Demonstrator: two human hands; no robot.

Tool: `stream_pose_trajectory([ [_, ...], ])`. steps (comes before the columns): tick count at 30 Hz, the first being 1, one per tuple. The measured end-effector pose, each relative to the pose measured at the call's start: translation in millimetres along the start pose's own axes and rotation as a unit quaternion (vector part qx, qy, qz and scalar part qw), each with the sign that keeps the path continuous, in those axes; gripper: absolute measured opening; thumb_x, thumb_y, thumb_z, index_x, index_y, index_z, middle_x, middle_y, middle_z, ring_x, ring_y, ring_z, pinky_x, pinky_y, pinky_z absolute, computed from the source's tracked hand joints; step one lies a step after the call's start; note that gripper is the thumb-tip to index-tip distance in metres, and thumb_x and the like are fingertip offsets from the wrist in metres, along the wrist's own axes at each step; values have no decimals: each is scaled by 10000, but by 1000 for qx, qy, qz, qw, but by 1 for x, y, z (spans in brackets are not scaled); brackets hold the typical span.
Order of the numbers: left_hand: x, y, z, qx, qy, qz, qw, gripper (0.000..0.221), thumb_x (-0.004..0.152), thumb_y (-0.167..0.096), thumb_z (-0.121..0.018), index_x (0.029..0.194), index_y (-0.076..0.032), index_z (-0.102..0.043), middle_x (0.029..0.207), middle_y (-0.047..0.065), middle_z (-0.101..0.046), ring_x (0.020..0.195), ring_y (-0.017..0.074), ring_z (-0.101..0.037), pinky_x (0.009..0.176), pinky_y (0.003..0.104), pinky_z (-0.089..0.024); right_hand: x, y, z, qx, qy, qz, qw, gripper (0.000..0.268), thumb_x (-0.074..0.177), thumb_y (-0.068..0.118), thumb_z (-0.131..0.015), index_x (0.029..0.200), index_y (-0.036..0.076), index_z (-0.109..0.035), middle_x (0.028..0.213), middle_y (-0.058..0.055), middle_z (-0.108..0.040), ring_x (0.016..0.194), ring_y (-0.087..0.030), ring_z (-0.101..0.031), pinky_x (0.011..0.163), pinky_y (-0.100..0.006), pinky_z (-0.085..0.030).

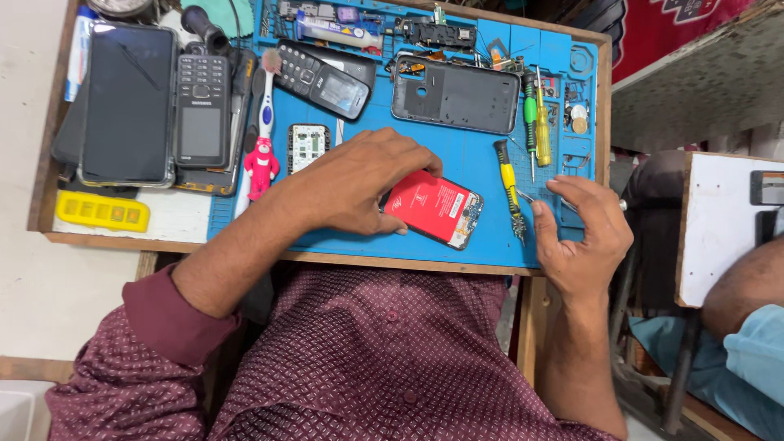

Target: The person uses a screwdriver to remove screws from a smartphone's back cover. They then remove the cover, disconnect the battery connector, and connect a charging cable to the phone's port to test it.

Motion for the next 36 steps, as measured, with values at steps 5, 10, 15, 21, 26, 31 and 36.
stream_pose_trajectory([
  [5, -2, -1, -4, -19, -28, -34, 999, 711, 582, -212, -937, 1198, -117, -595, 1233, 74, -641, 1185, 352, -552, 1005, 472, -423, -8, 1, 0, -2, 11, 31, 999, 238, 908, 33, -816, 1132, 44, -734, 1173, -125, -739, 1032, -272, -724, 925, -336, -565],
  [10, -2, -1, -4, -35, -27, -43, 998, 640, 589, -184, -932, 1125, -135, -586, 1219, 47, -644, 1198, 329, -557, 1030, 463, -423, -1, 16, -9, -36, 89, 114, 989, 280, 788, 28, -834, 1050, 80, -751, 1123, -88, -727, 1015, -281, -697, 873, -377, -544],
  [15, -1, 7, -8, -79, -25, -79, 993, 676, 617, -148, -913, 1186, -100, -552, 1206, 74, -636, 1204, 334, -562, 1051, 465, -405, 5, 24, -14, -34, 138, 145, 979, 301, 811, 53, -837, 1091, 122, -752, 1208, -80, -691, 1078, -298, -667, 895, -407, -520],
  [21, -2, 14, -10, -100, 8, -39, 994, 705, 643, -145, -918, 1235, -86, -540, 1177, 100, -652, 1187, 361, -560, 1065, 452, -403, 12, 26, -20, -65, 184, 157, 968, 300, 796, 11, -795, 1072, 124, -758, 1174, -70, -686, 1057, -319, -651, 879, -430, -514],
  [26, -4, 10, -6, -109, 7, 4, 994, 1033, 556, -163, -929, 1461, -74, -438, 1323, 141, -618, 1217, 377, -537, 1054, 456, -428, 14, 27, -20, -50, 193, 154, 968, 264, 818, 14, -792, 1058, 118, -760, 1181, -73, -687, 1058, -322, -648, 869, -428, -504],
  [31, -20, 13, 25, 15, -74, -36, 997, 1058, 535, -195, -956, 1459, -46, -463, 1377, 216, -584, 1276, 417, -513, 1080, 492, -397, 9, 27, -24, -42, 166, 149, 974, 276, 814, 1, -774, 1066, 114, -760, 1188, -69, -686, 1096, -328, -642, 936, -425, -517],
  [36, -47, 10, 45, 72, -82, 45, 993, 812, 636, -218, -923, 1361, -85, -582, 1295, 160, -618, 1228, 396, -539, 1052, 497, -418, 9, 29, -24, -42, 157, 139, 977, 253, 788, 23, -798, 1023, 110, -761, 1175, -76, -698, 1090, -315, -658, 934, -425, -514],
])
Point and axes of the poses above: each hand's wrist, its own x-axis towards the middle knuckle, its own z-axis out of the back of the hand, y = z × x, the point moved 1 cm from there along x, towards the middle knuckle
